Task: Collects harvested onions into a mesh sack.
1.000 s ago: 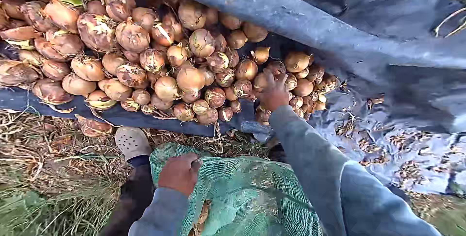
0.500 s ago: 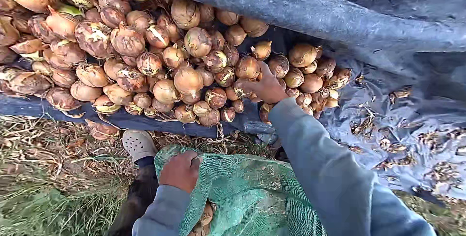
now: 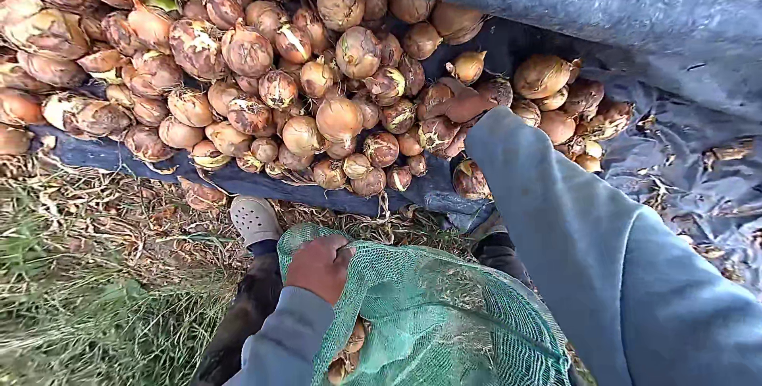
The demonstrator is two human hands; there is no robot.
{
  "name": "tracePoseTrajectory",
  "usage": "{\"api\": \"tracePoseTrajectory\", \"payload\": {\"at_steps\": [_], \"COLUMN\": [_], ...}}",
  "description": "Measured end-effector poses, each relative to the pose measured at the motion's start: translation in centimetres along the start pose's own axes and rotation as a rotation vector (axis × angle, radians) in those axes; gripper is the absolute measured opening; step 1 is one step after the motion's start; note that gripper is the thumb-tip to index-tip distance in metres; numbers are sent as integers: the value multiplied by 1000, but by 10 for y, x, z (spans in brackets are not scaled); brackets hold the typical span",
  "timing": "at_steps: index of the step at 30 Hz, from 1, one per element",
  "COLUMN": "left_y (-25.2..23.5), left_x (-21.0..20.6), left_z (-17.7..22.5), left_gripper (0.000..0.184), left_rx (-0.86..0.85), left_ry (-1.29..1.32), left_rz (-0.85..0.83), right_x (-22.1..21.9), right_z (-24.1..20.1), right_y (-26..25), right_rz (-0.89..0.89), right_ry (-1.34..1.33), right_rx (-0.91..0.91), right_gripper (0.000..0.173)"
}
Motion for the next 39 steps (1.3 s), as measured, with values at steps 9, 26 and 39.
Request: {"api": "tracePoseTrajectory", "payload": {"at_steps": [9,26,39], "left_y": [-3,-6,-8], "left_x": [-1,2,2], "left_z": [-13,-4,5], "left_gripper": [22,19,20], "left_rx": [39,-35,-32], "left_ry": [-9,31,42], "left_rz": [19,115,83], "right_x": [17,77,17], "right_z": [6,25,45], "right_y": [69,-1,27], "right_rz": [-244,354,97], "right_ry": [-513,509,954], "right_rx": [162,127,421], "right_gripper": [95,79,104]}}
Point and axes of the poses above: each hand's wrist, its own y-axis away from the middle knuckle, its own x-axis out of the back of the hand, z = x × y, the point moved 8 cm from there along -y, towards the middle knuckle, and after that the axes turned 12 degrees about z, right-handed, at the moved point
